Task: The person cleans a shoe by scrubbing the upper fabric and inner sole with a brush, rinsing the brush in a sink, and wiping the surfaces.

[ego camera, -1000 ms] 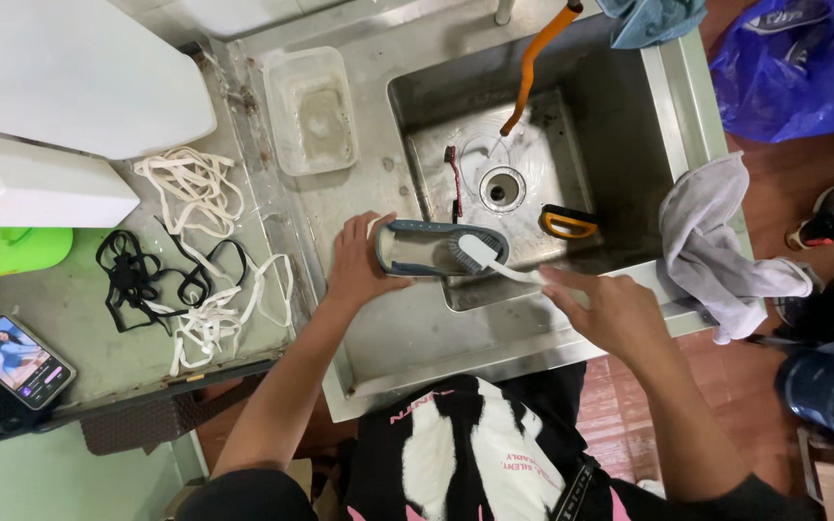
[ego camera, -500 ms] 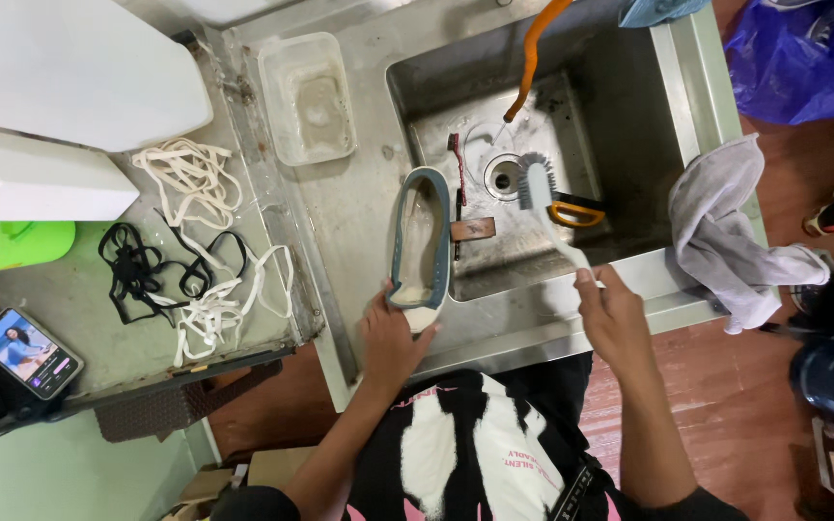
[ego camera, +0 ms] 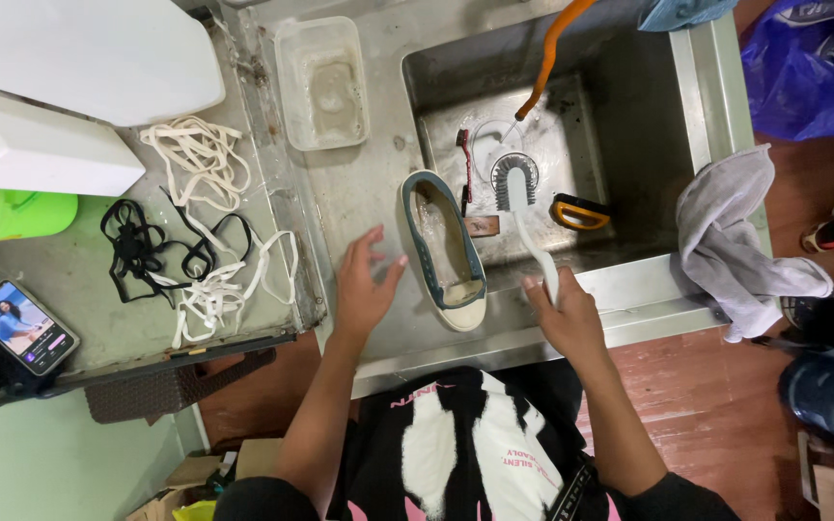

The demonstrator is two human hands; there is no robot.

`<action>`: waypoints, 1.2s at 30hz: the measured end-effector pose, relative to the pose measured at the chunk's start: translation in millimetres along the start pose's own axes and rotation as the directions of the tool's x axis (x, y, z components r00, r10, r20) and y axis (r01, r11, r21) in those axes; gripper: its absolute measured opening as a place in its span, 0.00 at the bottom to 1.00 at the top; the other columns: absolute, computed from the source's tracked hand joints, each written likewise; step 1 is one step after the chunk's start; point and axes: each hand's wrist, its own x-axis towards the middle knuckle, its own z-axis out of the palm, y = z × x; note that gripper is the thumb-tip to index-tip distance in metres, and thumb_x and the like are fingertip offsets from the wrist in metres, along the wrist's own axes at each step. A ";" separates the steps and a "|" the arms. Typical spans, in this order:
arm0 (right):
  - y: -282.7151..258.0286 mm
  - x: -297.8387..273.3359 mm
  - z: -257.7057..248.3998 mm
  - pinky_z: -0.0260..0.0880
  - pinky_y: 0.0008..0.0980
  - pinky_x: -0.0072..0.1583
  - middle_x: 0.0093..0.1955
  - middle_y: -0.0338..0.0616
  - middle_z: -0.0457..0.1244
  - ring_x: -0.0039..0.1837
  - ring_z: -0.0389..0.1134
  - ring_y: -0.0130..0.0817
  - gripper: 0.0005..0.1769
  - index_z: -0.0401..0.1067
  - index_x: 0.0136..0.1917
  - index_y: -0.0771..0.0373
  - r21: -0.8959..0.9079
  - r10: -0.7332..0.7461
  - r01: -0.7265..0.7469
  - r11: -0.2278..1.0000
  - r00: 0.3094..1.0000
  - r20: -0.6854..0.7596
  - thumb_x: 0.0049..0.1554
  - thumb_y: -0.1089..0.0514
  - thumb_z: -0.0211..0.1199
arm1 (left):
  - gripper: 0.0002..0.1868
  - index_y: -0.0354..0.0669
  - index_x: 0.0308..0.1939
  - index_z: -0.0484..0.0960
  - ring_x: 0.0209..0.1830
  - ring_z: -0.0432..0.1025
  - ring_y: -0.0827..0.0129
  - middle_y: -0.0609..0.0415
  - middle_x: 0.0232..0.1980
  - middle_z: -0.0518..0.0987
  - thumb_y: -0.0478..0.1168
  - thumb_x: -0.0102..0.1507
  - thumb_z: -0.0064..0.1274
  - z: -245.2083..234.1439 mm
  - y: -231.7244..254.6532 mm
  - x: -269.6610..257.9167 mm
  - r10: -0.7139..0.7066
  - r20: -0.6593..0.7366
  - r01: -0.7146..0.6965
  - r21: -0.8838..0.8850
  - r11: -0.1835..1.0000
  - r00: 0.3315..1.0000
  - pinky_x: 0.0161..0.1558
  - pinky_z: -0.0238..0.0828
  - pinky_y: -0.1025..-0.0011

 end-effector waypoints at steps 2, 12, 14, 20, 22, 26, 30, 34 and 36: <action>10.2 9.5 13.4 0.69 0.54 0.51 0.33 0.56 0.67 0.43 0.73 0.60 0.27 0.68 0.47 0.61 -0.014 0.015 -0.015 1.000 1.000 0.006 0.63 0.35 0.67 | 0.32 0.49 0.71 0.75 0.55 0.82 0.58 0.51 0.61 0.77 0.52 0.66 0.68 -6.1 25.1 29.8 -0.006 -0.110 0.001 -0.043 0.999 0.994 0.57 0.79 0.59; -11.6 2.7 20.7 0.68 0.50 0.49 0.32 0.57 0.66 0.42 0.72 0.56 0.28 0.67 0.44 0.63 0.081 -0.017 0.011 0.997 0.998 0.068 0.64 0.36 0.67 | 0.46 0.57 0.69 0.72 0.64 0.76 0.47 0.51 0.62 0.76 0.47 0.49 0.76 58.1 6.8 132.2 -0.177 0.158 0.112 0.352 0.929 0.971 0.63 0.76 0.49; -3.2 6.7 19.2 0.68 0.49 0.47 0.31 0.58 0.66 0.40 0.72 0.56 0.29 0.68 0.43 0.63 0.070 -0.033 0.028 0.997 0.997 0.069 0.64 0.35 0.67 | 0.31 0.57 0.59 0.83 0.56 0.80 0.51 0.55 0.53 0.79 0.38 0.52 0.72 52.8 7.8 137.9 -0.183 0.145 0.106 0.420 0.901 0.972 0.56 0.78 0.53; 2.0 16.0 18.3 0.68 0.45 0.43 0.29 0.51 0.64 0.36 0.71 0.47 0.26 0.69 0.43 0.63 0.073 -0.040 0.034 0.997 0.996 0.082 0.65 0.37 0.66 | 0.27 0.55 0.62 0.87 0.48 0.84 0.42 0.47 0.45 0.84 0.32 0.58 0.62 48.2 2.7 140.5 -0.236 0.166 0.144 0.433 0.890 0.958 0.50 0.83 0.46; 4.0 17.8 17.4 0.66 0.45 0.43 0.30 0.53 0.65 0.37 0.70 0.48 0.25 0.71 0.45 0.64 0.068 -0.047 0.041 0.997 0.995 0.092 0.65 0.39 0.66 | 0.28 0.57 0.62 0.88 0.48 0.84 0.42 0.47 0.45 0.85 0.33 0.57 0.62 43.8 0.2 136.4 -0.256 0.157 0.173 0.410 0.895 0.954 0.50 0.83 0.46; 0.8 22.9 13.1 0.64 0.43 0.43 0.32 0.52 0.66 0.38 0.70 0.47 0.18 0.75 0.51 0.65 0.059 -0.061 0.056 0.997 0.993 0.098 0.66 0.45 0.66 | 0.29 0.56 0.63 0.88 0.47 0.84 0.43 0.46 0.45 0.87 0.32 0.57 0.60 36.3 -6.6 135.6 -0.276 0.134 0.212 0.364 0.907 0.952 0.49 0.84 0.46; -4.4 44.5 5.6 0.65 0.45 0.44 0.34 0.55 0.66 0.39 0.69 0.49 0.17 0.76 0.52 0.65 0.067 -0.102 0.095 0.993 0.990 0.101 0.67 0.47 0.63 | 0.29 0.53 0.65 0.87 0.48 0.83 0.39 0.42 0.46 0.85 0.34 0.58 0.61 29.1 0.7 129.5 -0.286 0.126 0.228 0.347 0.910 0.950 0.49 0.83 0.44; 9.7 92.4 3.1 0.67 0.51 0.52 0.42 0.58 0.68 0.48 0.69 0.55 0.24 0.78 0.65 0.61 0.039 -0.109 0.104 0.994 0.979 0.170 0.73 0.45 0.47 | 0.29 0.48 0.67 0.85 0.50 0.82 0.37 0.38 0.47 0.84 0.33 0.59 0.59 24.2 15.6 115.0 -0.304 0.103 0.258 0.321 0.911 0.947 0.52 0.82 0.43; 22.7 139.7 7.4 0.70 0.58 0.59 0.50 0.63 0.72 0.57 0.73 0.65 0.30 0.79 0.66 0.58 -0.054 -0.091 0.104 0.993 0.974 0.207 0.74 0.41 0.42 | 0.29 0.47 0.67 0.84 0.51 0.82 0.35 0.36 0.48 0.83 0.33 0.60 0.59 19.8 27.4 111.7 -0.306 0.096 0.260 0.328 0.908 0.947 0.53 0.81 0.41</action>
